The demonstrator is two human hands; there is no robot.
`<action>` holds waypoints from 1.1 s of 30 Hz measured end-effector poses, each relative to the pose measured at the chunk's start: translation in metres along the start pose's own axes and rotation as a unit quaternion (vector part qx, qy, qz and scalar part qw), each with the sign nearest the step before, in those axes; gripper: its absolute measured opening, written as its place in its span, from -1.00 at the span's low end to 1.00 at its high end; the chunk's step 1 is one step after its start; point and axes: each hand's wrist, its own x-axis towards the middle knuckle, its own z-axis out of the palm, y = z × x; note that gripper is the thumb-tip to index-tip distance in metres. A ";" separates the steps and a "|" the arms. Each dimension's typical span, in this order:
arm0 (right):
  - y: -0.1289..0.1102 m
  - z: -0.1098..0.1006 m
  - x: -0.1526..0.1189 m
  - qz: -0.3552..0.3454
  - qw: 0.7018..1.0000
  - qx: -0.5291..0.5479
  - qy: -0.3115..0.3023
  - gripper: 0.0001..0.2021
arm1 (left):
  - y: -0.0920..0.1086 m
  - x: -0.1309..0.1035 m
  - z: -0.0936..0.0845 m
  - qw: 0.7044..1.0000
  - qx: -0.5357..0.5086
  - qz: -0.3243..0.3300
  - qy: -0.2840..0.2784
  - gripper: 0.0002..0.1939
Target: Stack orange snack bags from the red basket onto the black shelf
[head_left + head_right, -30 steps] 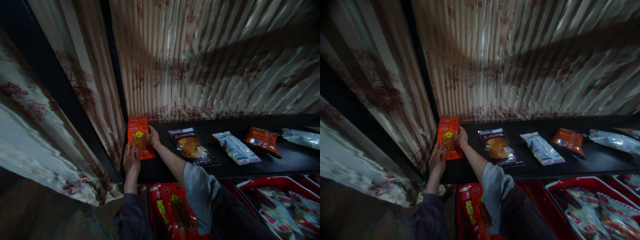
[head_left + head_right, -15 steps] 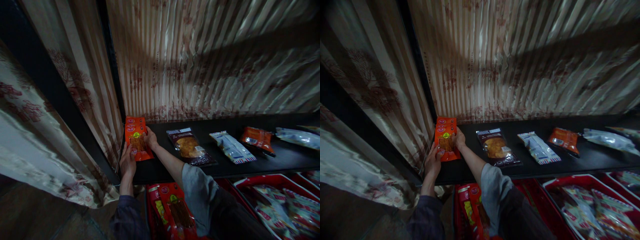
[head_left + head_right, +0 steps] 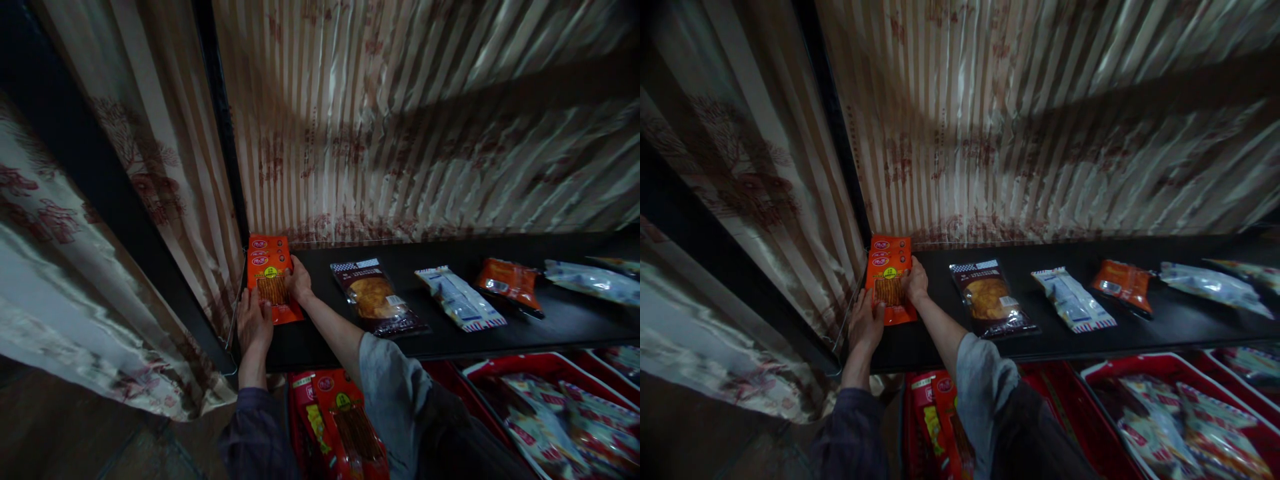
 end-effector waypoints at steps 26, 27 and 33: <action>0.005 -0.002 0.002 0.012 1.000 0.019 -0.015 -0.50 | 0.029 0.093 0.008 0.996 -0.045 -0.075 0.024 -0.42; 0.004 -0.003 0.001 0.012 1.000 0.015 -0.018 -0.51 | 0.028 0.094 0.009 0.996 -0.048 -0.075 0.024 -0.44; -0.002 -0.006 -0.002 0.008 1.000 -0.003 -0.021 -0.51 | 0.030 0.090 0.007 0.996 -0.035 -0.077 0.039 -0.47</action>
